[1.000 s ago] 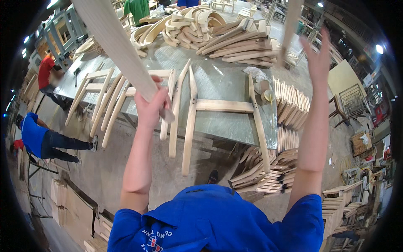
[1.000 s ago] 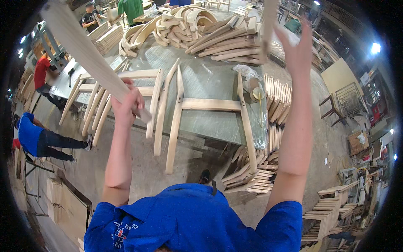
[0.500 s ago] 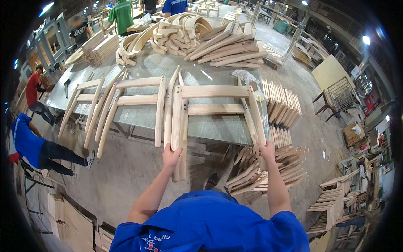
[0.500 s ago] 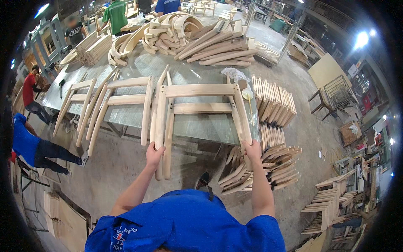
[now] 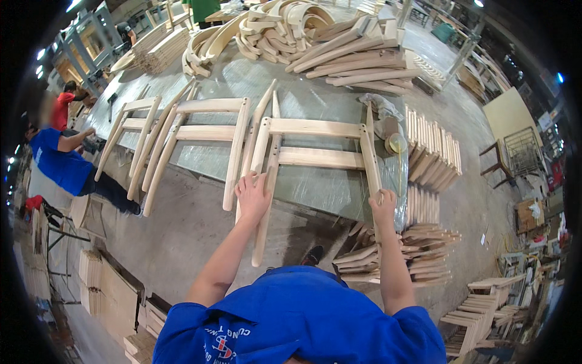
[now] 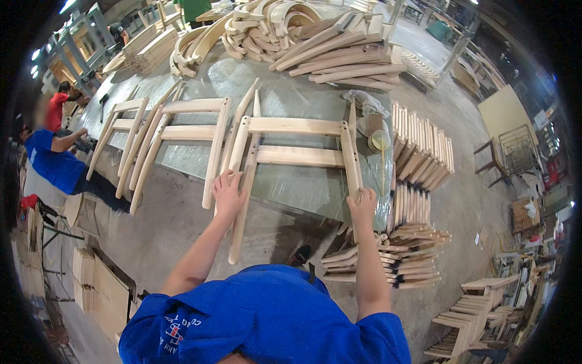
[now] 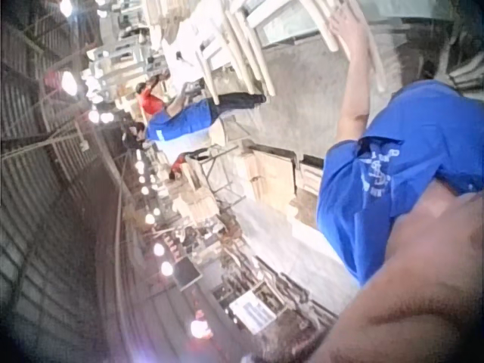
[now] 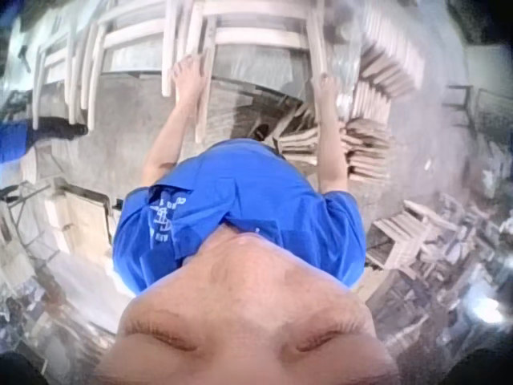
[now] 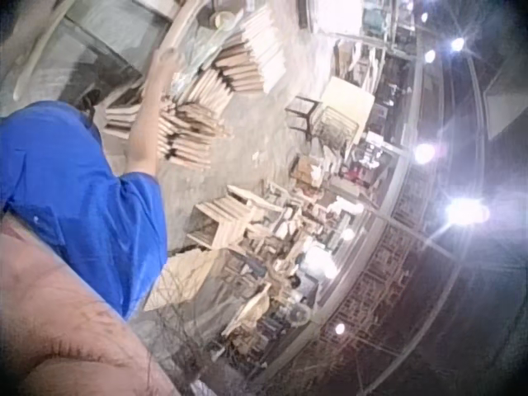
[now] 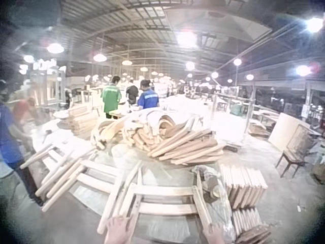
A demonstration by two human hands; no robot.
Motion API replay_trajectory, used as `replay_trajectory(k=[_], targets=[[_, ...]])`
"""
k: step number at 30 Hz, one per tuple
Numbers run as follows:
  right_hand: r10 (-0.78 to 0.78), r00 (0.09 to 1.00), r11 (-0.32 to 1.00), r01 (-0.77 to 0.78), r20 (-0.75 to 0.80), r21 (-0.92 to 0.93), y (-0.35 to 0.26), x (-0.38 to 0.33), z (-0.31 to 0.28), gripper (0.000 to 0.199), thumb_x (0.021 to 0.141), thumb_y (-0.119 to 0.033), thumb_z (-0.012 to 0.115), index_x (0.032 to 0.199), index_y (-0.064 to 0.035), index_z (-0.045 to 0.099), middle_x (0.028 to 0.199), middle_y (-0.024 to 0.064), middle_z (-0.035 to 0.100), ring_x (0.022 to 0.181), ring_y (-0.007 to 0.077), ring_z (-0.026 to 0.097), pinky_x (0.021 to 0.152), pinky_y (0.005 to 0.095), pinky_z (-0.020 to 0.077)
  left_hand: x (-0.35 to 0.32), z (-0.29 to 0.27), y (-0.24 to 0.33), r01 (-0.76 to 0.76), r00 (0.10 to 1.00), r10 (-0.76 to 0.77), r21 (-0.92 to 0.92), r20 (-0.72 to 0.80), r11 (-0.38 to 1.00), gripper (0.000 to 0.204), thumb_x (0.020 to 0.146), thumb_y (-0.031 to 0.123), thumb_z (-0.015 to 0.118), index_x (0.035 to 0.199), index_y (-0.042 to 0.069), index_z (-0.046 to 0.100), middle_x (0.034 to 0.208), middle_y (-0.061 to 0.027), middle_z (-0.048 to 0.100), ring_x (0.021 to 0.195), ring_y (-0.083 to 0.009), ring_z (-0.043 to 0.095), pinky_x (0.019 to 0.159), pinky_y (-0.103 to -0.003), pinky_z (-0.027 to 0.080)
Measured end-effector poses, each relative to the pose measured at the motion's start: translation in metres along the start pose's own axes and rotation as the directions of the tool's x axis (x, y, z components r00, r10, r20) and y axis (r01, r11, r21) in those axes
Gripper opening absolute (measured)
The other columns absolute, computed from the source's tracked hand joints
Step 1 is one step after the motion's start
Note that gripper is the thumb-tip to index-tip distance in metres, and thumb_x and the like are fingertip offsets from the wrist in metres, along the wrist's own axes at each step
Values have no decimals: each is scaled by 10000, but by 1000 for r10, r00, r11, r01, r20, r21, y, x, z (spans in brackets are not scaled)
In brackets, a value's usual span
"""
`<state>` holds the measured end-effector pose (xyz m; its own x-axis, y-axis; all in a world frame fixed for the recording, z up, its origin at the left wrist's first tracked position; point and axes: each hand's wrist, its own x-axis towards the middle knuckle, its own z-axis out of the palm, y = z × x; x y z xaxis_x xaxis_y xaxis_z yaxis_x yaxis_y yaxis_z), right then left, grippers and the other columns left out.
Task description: The person applies glue to the joints of wooden chair frames using a small brush and a container. They then pick up wooden legs and attach them to the frames, tapping them into place. The process is repeated for multiple chair frames on a large workbench in a factory setting.
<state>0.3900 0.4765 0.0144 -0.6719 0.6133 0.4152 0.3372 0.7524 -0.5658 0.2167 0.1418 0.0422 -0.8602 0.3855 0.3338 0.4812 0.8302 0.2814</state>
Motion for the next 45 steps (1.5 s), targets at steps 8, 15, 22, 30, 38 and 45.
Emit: replay_trajectory(k=[8,15,22,30,38,45], targets=[[97,962,970,-149,256,194,9,10,-12,398,728,-130,643,1107,-54,551,1000,114,552,958,287,488,878,390,381,116,45,3,-42,999,39,199,22,979,257,785,340,601,903,112,604,979,-66,552,991,-229,485,825,-434,352],[183,926,893,-297,331,339,22,25,-9,307,763,-118,618,1051,-26,570,953,95,539,892,236,509,791,340,427,140,73,3,-140,987,99,381,125,914,143,833,227,506,845,128,608,854,-48,598,953,-213,515,824,-502,353],[67,978,950,-124,198,287,17,43,-6,302,763,-109,611,1050,-31,559,1056,138,526,1044,308,457,925,393,344,85,61,32,-606,734,480,144,480,783,229,812,259,530,966,100,588,1026,-64,557,1055,-250,457,964,-553,263],[-186,949,847,24,253,531,-70,74,45,141,786,-117,605,899,-33,611,885,117,593,869,268,553,802,339,425,75,50,8,-72,982,3,357,190,931,576,859,384,501,1324,62,391,1414,-53,318,1351,-318,156,1053,-584,133],[-325,818,921,159,474,355,-182,107,195,180,797,-258,616,871,-96,646,868,81,594,848,258,572,736,398,433,49,46,22,-158,980,115,282,163,946,608,746,277,587,1301,84,428,1385,-107,352,1259,-275,345,1038,-593,187],[-513,760,842,356,399,404,-194,103,227,144,764,-233,630,888,-176,676,870,38,583,864,238,577,728,390,436,44,45,13,-112,989,87,217,120,970,596,694,247,624,1254,99,481,1343,-97,393,1137,-228,439,1035,-589,197]])
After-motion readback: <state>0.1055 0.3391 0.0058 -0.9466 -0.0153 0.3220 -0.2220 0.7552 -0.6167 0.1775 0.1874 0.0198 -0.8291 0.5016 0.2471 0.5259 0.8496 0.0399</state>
